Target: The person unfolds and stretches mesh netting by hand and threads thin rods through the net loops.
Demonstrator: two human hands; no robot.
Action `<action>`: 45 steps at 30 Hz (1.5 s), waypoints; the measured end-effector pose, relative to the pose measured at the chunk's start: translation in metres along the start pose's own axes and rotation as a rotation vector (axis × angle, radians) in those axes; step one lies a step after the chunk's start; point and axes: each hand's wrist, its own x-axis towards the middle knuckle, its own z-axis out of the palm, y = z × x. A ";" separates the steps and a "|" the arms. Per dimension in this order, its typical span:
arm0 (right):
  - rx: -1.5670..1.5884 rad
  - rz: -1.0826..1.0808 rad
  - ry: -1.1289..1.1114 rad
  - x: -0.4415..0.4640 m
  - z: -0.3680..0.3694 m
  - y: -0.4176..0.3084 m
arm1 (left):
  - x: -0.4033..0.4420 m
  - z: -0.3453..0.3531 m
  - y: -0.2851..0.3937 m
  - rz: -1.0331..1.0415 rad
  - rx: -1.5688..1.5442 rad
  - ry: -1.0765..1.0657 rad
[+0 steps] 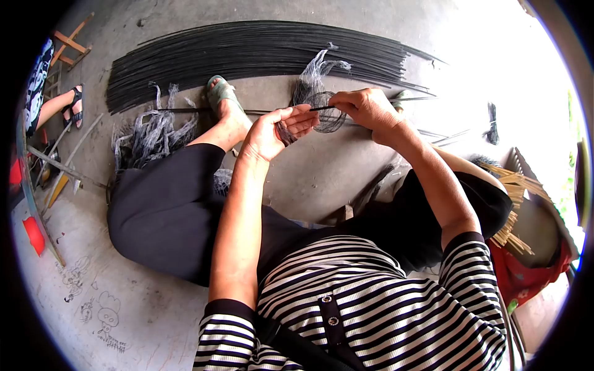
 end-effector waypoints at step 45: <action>0.220 -0.023 -0.112 0.002 -0.001 -0.022 | 0.002 -0.001 -0.004 -0.022 0.034 -0.018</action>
